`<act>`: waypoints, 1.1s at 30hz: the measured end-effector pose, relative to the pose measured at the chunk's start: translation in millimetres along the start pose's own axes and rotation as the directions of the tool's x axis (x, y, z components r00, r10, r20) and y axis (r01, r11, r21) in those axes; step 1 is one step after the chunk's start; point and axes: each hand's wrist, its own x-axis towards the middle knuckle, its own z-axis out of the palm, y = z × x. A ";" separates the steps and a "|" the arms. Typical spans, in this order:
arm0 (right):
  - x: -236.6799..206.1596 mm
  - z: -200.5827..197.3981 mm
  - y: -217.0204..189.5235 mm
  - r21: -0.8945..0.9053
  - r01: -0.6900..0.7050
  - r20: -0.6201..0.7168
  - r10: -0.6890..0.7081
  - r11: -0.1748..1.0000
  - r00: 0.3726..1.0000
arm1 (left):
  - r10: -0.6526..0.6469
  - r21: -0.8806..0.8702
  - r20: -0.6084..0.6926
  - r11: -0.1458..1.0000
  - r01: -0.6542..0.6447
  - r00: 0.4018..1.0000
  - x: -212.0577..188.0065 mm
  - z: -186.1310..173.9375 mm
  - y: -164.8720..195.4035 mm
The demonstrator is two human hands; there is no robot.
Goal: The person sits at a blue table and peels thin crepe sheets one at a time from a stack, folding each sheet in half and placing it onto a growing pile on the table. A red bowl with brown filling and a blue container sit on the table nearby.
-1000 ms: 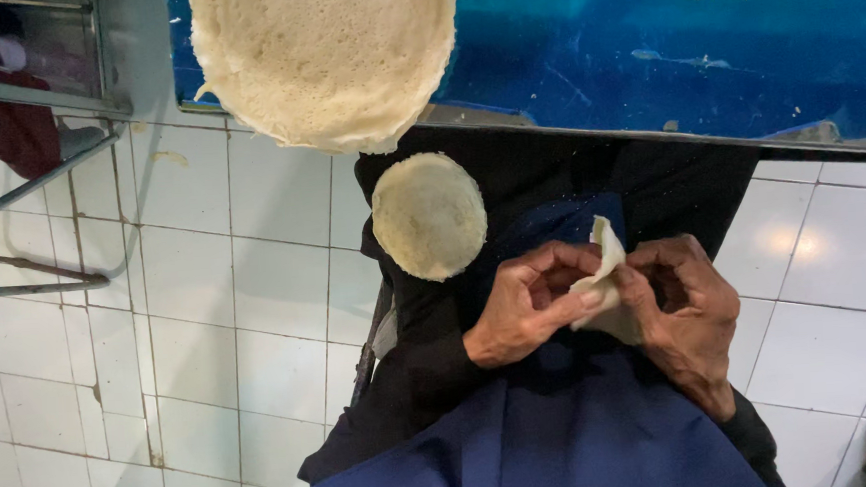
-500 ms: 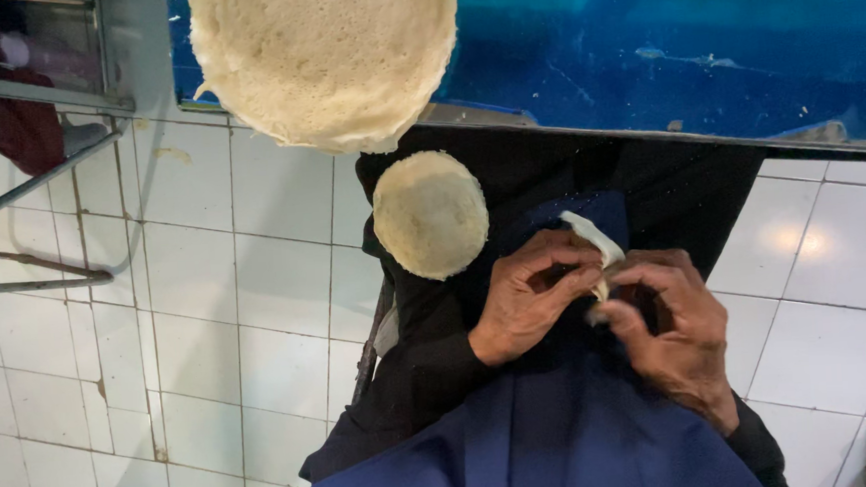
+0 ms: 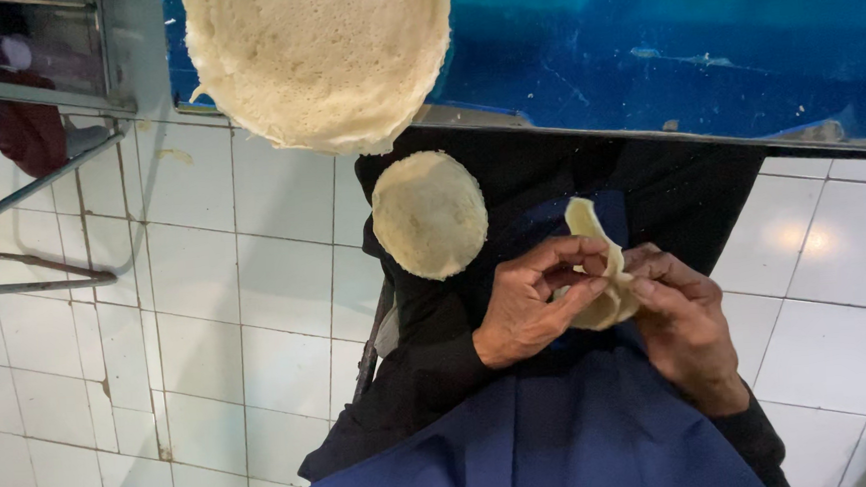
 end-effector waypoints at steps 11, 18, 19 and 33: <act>-8.0 -3.9 21.0 -0.587 0.142 -0.038 -0.202 0.797 0.979 | -0.176 -0.171 0.006 0.970 0.174 0.984 4.9 -1.5 -5.8; 2.4 -10.2 15.8 0.039 0.082 -0.032 -0.081 0.996 0.996 | -0.131 -0.131 -0.063 0.984 0.122 0.989 8.4 -0.9 -15.3; 2.3 -9.1 15.4 -0.137 0.130 -0.023 -0.135 0.982 0.991 | -0.106 -0.039 -0.071 0.994 0.104 0.992 7.1 0.1 -12.7; -10.3 -5.1 9.3 -0.296 0.237 -0.160 -0.293 0.925 0.943 | -0.104 -0.233 0.077 0.965 0.119 0.992 3.6 -12.4 13.8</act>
